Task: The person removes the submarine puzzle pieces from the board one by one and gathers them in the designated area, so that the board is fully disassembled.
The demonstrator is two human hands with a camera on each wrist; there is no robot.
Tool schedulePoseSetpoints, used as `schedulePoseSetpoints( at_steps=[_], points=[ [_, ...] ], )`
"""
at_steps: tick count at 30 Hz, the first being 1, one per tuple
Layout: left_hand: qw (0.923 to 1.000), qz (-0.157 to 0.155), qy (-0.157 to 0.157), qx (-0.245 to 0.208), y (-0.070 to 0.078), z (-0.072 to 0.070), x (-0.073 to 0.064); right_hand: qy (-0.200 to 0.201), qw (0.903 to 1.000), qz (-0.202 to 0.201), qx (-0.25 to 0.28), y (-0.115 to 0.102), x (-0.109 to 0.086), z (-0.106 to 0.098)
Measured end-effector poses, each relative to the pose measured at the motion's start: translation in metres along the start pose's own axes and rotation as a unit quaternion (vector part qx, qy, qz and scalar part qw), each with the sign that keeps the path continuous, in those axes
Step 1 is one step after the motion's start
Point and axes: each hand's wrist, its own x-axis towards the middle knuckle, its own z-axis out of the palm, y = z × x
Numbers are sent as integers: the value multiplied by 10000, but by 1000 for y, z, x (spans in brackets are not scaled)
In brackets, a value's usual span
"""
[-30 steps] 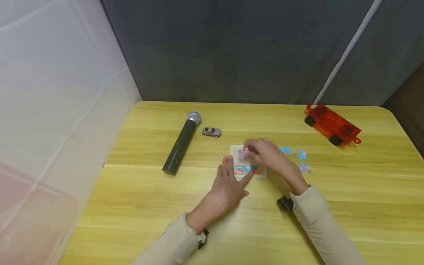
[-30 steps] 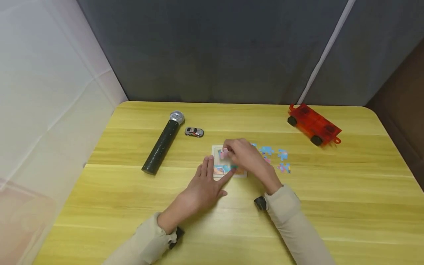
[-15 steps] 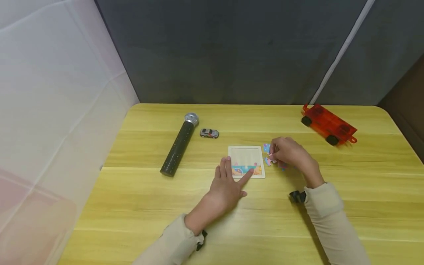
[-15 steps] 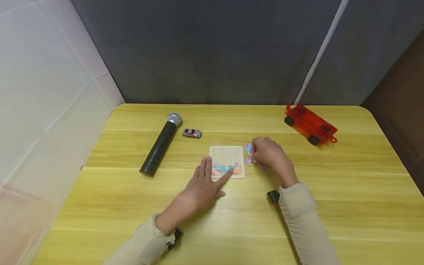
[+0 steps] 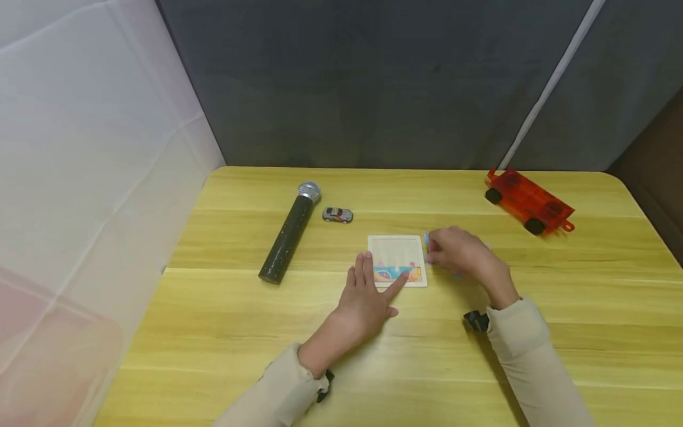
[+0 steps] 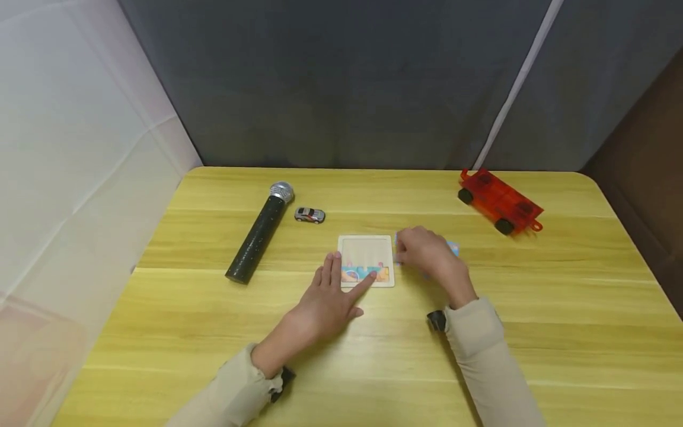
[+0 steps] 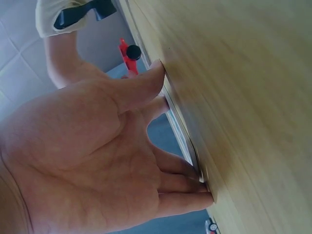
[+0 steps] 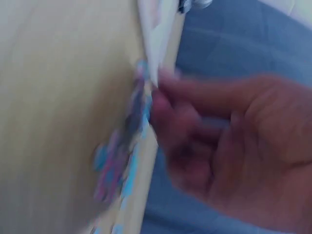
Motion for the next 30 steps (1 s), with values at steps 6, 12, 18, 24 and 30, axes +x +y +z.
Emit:
schedulePoseSetpoints(
  at_steps=[6,12,18,24,30],
  points=[
    [9996,42,-25,-263,-2,-1,0,-184,9958,-790,-427,-25,3,16],
    [9938,236,-303,-1041,-7,-4,-4,-108,9966,-481,-656,-32,3,25],
    [9915,454,-427,-1138,-9,2,-3,-55,9956,-871,-341,-27,6,25],
    [9936,438,-419,-955,-9,-5,-7,-134,9892,-1354,550,-18,0,8],
    [9952,425,-438,-762,-9,-11,-10,-779,9812,-759,1597,18,-36,-33]
  ],
)
